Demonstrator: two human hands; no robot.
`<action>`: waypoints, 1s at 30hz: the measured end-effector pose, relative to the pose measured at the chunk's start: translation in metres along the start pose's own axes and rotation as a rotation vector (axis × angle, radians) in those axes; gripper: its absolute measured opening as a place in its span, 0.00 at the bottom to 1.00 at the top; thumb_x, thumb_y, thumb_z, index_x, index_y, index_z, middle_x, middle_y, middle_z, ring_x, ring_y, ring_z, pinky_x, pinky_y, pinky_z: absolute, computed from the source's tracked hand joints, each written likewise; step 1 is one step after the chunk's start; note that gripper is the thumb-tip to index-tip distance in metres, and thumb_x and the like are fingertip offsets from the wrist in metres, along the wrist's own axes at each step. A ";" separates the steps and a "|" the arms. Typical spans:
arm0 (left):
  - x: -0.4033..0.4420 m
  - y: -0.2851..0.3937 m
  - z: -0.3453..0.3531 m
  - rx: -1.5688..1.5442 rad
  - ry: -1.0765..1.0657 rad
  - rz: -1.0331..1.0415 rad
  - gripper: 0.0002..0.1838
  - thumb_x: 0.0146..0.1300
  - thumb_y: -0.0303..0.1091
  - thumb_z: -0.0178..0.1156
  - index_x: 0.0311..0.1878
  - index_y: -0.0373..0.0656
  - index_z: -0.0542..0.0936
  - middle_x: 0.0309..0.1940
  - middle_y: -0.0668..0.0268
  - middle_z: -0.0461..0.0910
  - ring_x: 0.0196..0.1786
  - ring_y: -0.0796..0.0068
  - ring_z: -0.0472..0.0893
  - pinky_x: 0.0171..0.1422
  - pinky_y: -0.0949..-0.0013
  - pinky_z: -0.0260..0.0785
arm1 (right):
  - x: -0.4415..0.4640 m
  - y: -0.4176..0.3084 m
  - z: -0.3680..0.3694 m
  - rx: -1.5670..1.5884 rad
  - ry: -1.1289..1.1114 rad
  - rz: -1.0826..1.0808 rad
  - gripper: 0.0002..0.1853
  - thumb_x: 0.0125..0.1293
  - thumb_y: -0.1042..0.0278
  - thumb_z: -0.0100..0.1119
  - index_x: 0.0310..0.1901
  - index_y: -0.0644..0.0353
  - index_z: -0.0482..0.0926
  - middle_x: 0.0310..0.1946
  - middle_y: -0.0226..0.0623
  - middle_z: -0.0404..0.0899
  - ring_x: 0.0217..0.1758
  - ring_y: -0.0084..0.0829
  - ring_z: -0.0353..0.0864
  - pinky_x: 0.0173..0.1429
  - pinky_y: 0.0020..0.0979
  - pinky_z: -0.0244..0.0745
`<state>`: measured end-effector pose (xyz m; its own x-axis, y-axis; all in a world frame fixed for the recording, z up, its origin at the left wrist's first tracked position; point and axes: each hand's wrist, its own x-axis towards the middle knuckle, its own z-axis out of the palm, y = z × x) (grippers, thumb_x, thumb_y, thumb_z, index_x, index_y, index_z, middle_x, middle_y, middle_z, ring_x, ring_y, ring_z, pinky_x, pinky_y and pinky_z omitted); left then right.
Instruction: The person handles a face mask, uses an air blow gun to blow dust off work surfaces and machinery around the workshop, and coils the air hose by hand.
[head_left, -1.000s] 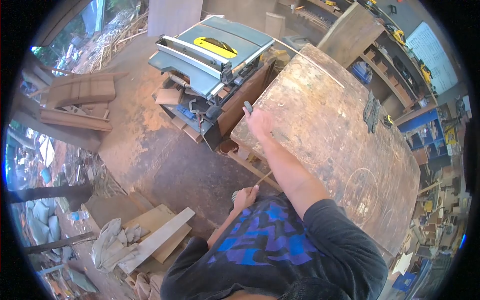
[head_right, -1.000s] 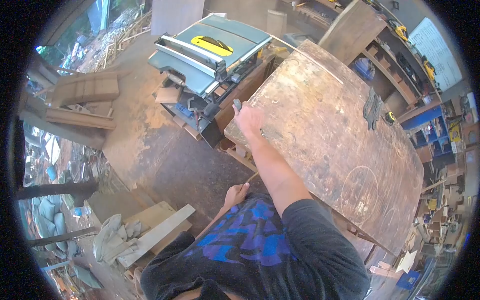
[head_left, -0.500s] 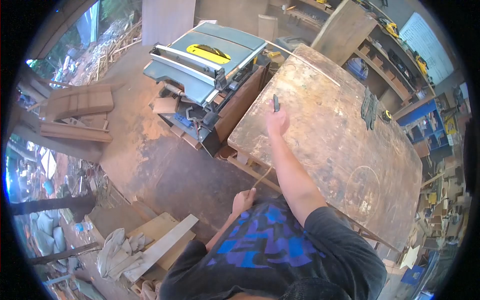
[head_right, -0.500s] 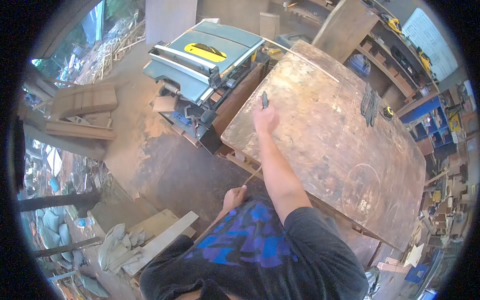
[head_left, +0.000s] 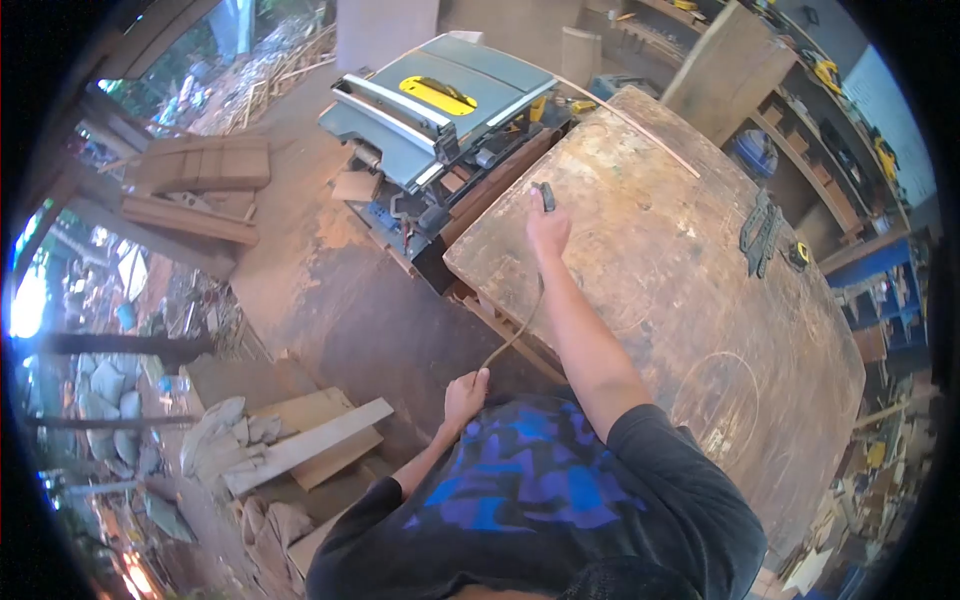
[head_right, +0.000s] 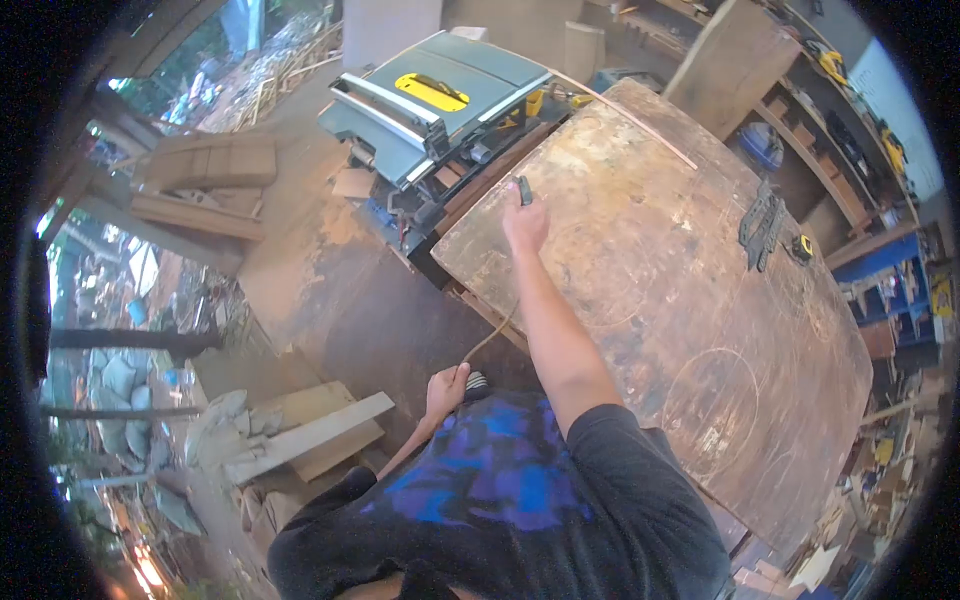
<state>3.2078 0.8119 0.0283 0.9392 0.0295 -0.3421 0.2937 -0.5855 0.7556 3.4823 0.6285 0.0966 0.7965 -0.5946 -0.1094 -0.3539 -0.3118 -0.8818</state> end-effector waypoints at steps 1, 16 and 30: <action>-0.002 -0.006 0.007 0.065 0.032 0.005 0.28 0.71 0.54 0.47 0.30 0.36 0.80 0.27 0.45 0.79 0.35 0.41 0.79 0.41 0.48 0.70 | -0.002 0.007 0.004 -0.002 -0.076 -0.096 0.30 0.63 0.40 0.58 0.36 0.69 0.82 0.36 0.61 0.82 0.46 0.55 0.82 0.51 0.47 0.73; -0.045 -0.009 0.018 0.160 0.159 0.080 0.26 0.71 0.50 0.48 0.27 0.37 0.78 0.26 0.44 0.78 0.33 0.39 0.79 0.38 0.44 0.68 | -0.036 -0.007 -0.040 0.506 0.160 -0.085 0.25 0.64 0.47 0.63 0.31 0.68 0.82 0.23 0.46 0.82 0.29 0.39 0.81 0.39 0.40 0.73; -0.061 -0.013 0.000 -0.025 0.340 0.012 0.27 0.71 0.51 0.49 0.27 0.35 0.77 0.22 0.49 0.77 0.29 0.48 0.79 0.35 0.53 0.67 | -0.046 -0.055 -0.051 0.549 -0.404 -0.018 0.27 0.66 0.38 0.57 0.30 0.60 0.80 0.21 0.36 0.78 0.13 0.23 0.68 0.17 0.29 0.61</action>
<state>3.1470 0.8175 0.0397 0.9468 0.2941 -0.1306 0.2830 -0.5678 0.7730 3.4404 0.6353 0.1733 0.9583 -0.2358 -0.1613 -0.1239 0.1657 -0.9784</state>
